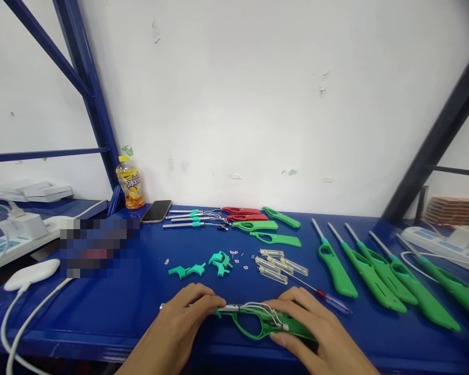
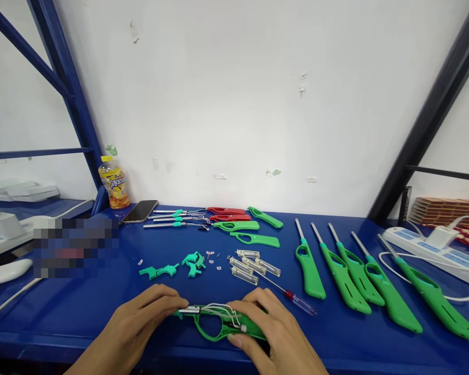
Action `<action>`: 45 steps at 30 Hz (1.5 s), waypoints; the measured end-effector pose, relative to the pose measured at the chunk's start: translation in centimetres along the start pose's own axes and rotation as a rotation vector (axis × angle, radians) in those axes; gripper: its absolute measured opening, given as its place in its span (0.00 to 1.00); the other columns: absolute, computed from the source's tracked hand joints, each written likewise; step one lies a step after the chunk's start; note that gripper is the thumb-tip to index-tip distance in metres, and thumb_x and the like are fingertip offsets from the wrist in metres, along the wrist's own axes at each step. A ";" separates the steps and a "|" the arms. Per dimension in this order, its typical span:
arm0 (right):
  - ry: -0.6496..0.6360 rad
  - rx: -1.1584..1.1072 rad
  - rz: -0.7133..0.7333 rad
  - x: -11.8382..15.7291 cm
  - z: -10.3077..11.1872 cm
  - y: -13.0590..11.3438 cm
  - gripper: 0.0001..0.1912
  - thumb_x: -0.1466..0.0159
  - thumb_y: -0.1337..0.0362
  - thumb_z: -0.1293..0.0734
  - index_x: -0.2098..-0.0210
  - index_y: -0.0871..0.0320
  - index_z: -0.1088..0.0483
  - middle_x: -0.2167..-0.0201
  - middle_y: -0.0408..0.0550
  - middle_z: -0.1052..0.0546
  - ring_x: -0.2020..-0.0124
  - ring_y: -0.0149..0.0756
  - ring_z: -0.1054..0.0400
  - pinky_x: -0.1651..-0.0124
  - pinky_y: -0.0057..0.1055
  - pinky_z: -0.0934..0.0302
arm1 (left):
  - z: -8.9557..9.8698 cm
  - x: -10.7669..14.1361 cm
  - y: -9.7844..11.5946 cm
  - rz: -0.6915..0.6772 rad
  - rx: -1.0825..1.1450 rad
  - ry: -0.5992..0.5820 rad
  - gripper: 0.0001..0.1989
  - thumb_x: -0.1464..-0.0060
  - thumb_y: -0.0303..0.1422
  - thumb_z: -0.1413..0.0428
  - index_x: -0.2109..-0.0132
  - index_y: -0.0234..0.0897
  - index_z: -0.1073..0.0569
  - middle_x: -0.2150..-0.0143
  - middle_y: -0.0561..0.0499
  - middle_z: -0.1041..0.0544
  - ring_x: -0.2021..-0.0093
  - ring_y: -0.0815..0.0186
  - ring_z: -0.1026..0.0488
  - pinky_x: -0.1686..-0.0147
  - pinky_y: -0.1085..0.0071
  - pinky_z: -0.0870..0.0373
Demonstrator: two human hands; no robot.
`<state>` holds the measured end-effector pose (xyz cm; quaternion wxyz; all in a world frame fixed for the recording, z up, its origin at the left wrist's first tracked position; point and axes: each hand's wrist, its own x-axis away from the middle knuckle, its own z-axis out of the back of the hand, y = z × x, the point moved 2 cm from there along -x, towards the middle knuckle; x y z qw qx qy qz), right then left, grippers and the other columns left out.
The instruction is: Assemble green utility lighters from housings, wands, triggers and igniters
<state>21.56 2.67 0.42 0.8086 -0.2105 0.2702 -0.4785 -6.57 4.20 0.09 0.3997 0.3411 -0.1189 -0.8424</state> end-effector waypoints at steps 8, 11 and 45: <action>0.026 0.035 0.007 0.4 0.0 0.2 0.14 0.28 0.56 0.30 0.44 0.41 0.21 0.50 0.45 0.20 0.50 0.40 0.22 0.46 0.28 0.26 | -0.3 0.2 1.0 0.000 -0.078 0.025 0.13 0.26 0.32 0.50 0.47 0.49 0.21 0.52 0.50 0.20 0.53 0.61 0.20 0.53 0.69 0.20; 0.038 0.041 0.017 0.3 -0.1 0.2 0.13 0.28 0.57 0.30 0.45 0.41 0.20 0.51 0.45 0.19 0.50 0.40 0.21 0.47 0.28 0.26 | -0.4 0.2 0.9 -0.013 -0.116 0.076 0.14 0.25 0.32 0.51 0.50 0.48 0.20 0.54 0.51 0.20 0.56 0.61 0.20 0.56 0.69 0.21; 0.033 0.087 0.030 0.8 -0.1 0.4 0.16 0.23 0.53 0.35 0.39 0.38 0.24 0.46 0.44 0.21 0.46 0.39 0.23 0.42 0.29 0.27 | 0.9 -1.0 0.6 0.301 0.243 0.017 0.14 0.32 0.31 0.46 0.61 0.46 0.15 0.57 0.51 0.17 0.56 0.61 0.19 0.56 0.69 0.24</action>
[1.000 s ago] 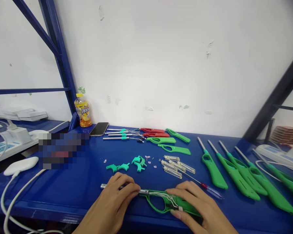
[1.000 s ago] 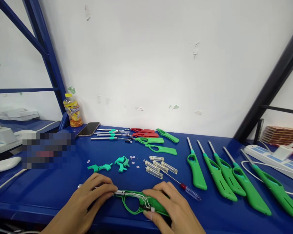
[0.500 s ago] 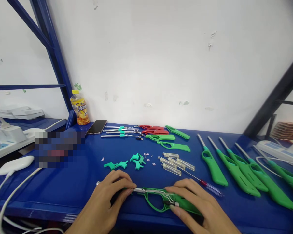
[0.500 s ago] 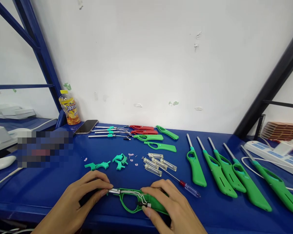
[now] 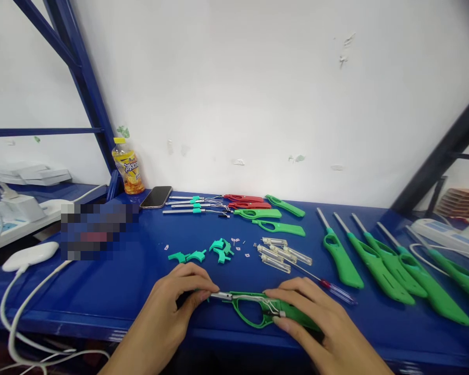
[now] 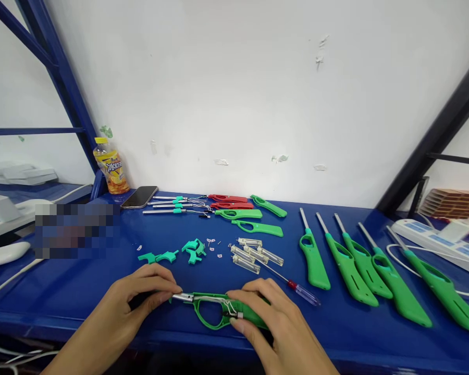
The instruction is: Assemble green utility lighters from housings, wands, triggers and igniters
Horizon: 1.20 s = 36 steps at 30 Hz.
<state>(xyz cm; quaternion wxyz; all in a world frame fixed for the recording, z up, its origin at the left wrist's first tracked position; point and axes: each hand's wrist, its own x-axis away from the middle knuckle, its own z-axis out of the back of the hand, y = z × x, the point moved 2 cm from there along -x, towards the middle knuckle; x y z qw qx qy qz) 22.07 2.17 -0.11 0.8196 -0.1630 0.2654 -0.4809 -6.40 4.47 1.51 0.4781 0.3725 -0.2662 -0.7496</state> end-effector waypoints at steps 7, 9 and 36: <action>-0.011 0.003 -0.001 0.1 0.0 0.1 0.16 0.23 0.53 0.36 0.39 0.39 0.25 0.45 0.45 0.22 0.46 0.40 0.23 0.43 0.31 0.27 | -0.1 0.7 0.3 -0.074 -0.047 0.043 0.18 0.31 0.29 0.48 0.57 0.49 0.13 0.58 0.52 0.17 0.59 0.64 0.19 0.60 0.72 0.24; -0.019 -0.002 -0.001 0.1 0.0 0.2 0.15 0.23 0.54 0.36 0.39 0.39 0.25 0.45 0.44 0.22 0.46 0.39 0.24 0.43 0.31 0.28 | -0.2 0.9 0.3 -0.100 -0.084 0.044 0.19 0.31 0.28 0.49 0.57 0.49 0.13 0.58 0.52 0.18 0.60 0.64 0.19 0.60 0.72 0.24; -0.034 -0.155 -0.092 0.4 0.0 0.2 0.06 0.24 0.54 0.34 0.56 0.46 0.28 0.48 0.41 0.22 0.46 0.38 0.27 0.42 0.34 0.35 | -0.4 1.3 -0.2 -0.164 -0.280 -0.042 0.24 0.27 0.26 0.55 0.48 0.54 0.16 0.51 0.52 0.19 0.54 0.62 0.21 0.55 0.68 0.25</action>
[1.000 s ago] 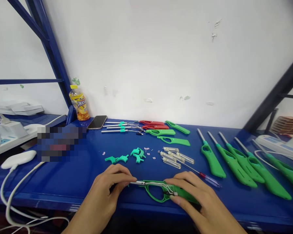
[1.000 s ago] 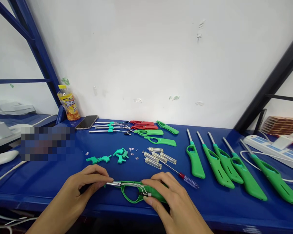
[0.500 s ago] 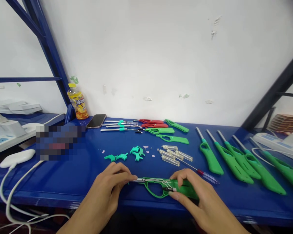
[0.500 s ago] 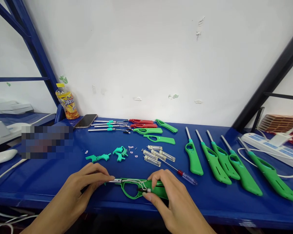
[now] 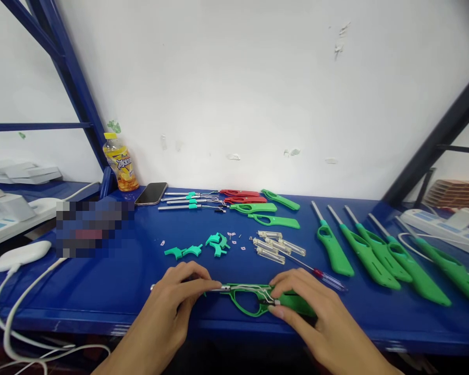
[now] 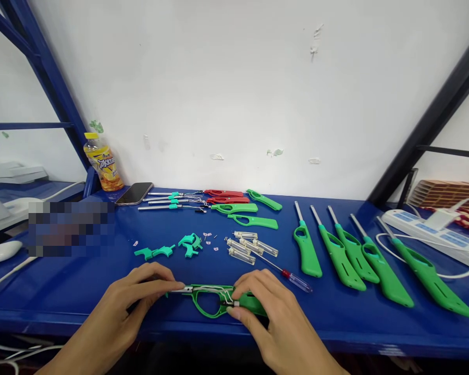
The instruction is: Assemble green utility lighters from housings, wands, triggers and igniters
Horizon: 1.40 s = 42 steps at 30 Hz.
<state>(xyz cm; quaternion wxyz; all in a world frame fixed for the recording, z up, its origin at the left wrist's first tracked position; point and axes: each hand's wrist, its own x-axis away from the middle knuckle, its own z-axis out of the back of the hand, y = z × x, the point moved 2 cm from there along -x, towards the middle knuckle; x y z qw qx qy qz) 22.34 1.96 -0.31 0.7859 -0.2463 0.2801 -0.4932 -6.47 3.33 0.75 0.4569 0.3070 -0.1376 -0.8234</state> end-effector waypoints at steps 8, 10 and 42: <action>0.052 -0.006 0.002 -0.2 0.1 -0.3 0.09 0.24 0.53 0.35 0.58 0.48 0.26 0.49 0.43 0.20 0.48 0.39 0.24 0.44 0.35 0.31 | -0.6 0.5 -0.9 -0.195 -0.160 0.113 0.28 0.34 0.18 0.53 0.46 0.54 0.17 0.51 0.49 0.19 0.55 0.60 0.23 0.54 0.62 0.26; 0.072 -0.003 0.001 -0.2 0.2 -0.2 0.10 0.24 0.52 0.35 0.58 0.47 0.25 0.50 0.44 0.20 0.48 0.40 0.24 0.44 0.36 0.31 | -0.8 0.5 -1.1 -0.247 -0.185 0.120 0.29 0.36 0.17 0.52 0.44 0.54 0.18 0.51 0.48 0.19 0.56 0.60 0.24 0.56 0.63 0.26; 0.184 0.057 0.100 -0.3 0.0 0.1 0.10 0.25 0.57 0.33 0.62 0.49 0.23 0.53 0.47 0.18 0.50 0.43 0.22 0.48 0.37 0.27 | 3.0 -4.9 -5.1 0.016 -0.260 0.087 0.13 0.32 0.38 0.43 0.46 0.46 0.17 0.53 0.49 0.15 0.50 0.52 0.22 0.49 0.55 0.28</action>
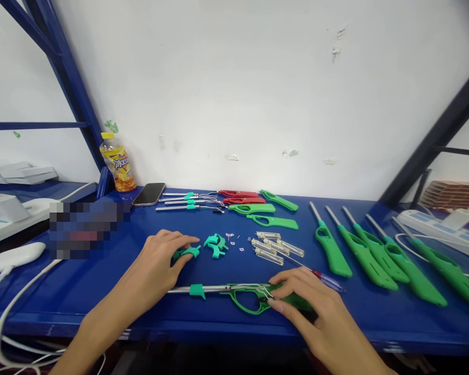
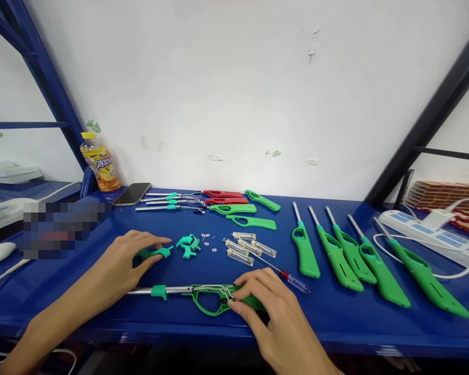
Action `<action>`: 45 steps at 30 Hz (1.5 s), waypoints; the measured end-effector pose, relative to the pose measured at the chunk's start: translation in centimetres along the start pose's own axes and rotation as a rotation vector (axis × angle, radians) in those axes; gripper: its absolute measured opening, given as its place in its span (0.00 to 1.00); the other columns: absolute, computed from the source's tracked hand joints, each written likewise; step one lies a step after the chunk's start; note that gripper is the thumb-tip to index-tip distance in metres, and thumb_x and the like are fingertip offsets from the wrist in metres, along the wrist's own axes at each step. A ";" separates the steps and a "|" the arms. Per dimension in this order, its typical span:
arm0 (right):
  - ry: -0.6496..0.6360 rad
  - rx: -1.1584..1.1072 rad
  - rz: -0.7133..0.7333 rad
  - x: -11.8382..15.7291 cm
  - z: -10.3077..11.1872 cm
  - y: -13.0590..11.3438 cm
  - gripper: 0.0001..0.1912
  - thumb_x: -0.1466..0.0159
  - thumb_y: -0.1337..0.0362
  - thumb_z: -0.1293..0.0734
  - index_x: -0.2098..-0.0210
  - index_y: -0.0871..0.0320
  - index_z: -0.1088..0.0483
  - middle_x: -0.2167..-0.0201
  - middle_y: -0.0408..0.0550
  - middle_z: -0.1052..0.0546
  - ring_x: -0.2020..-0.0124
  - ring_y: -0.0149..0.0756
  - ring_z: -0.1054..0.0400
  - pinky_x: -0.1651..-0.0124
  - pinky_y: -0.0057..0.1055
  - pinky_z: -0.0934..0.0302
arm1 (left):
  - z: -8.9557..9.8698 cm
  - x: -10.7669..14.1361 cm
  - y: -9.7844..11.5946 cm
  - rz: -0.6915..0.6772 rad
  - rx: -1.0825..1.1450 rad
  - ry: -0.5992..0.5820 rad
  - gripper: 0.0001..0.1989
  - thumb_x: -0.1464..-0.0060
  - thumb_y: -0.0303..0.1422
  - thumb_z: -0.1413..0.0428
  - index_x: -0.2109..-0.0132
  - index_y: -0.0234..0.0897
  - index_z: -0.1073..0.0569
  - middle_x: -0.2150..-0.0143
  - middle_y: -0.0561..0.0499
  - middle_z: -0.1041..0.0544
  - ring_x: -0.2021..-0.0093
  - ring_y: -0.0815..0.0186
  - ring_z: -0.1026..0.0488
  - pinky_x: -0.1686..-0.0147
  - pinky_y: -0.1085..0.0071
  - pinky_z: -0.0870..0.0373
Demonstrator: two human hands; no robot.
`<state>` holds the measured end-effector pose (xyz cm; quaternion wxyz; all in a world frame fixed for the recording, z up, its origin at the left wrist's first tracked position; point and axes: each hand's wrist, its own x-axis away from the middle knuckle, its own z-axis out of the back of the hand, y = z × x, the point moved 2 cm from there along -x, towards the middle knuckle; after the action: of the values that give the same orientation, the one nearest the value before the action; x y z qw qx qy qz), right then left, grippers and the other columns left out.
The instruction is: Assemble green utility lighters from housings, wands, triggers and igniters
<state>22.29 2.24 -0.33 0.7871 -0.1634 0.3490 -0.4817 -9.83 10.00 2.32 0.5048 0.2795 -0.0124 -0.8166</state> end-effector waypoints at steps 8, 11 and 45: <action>0.010 0.030 -0.010 0.1 0.0 -0.4 0.10 0.25 0.56 0.33 0.62 0.48 0.23 0.52 0.45 0.18 0.51 0.42 0.22 0.47 0.37 0.28 | 0.7 1.2 1.2 -0.022 -0.006 0.178 0.16 0.28 0.43 0.46 0.50 0.42 0.16 0.56 0.46 0.14 0.53 0.53 0.21 0.52 0.58 0.26; 0.011 0.022 -0.016 0.0 0.0 -0.6 0.11 0.24 0.56 0.34 0.61 0.49 0.23 0.52 0.46 0.18 0.51 0.42 0.21 0.48 0.36 0.28 | 1.1 2.4 3.8 -0.142 0.046 0.262 0.11 0.28 0.38 0.44 0.52 0.43 0.17 0.58 0.49 0.15 0.57 0.58 0.21 0.57 0.66 0.25; 0.012 -0.110 0.005 0.1 0.1 -0.7 0.05 0.24 0.61 0.33 0.57 0.47 0.24 0.53 0.40 0.19 0.52 0.35 0.24 0.48 0.30 0.33 | -3.9 2.9 10.0 -0.356 0.160 0.092 0.12 0.28 0.21 0.49 0.51 0.37 0.22 0.57 0.46 0.20 0.61 0.59 0.31 0.63 0.63 0.26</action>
<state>22.00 1.79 0.12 0.7761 -0.2026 0.3801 -0.4606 -0.79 3.65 0.79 0.3288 0.3536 -0.0044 -0.8757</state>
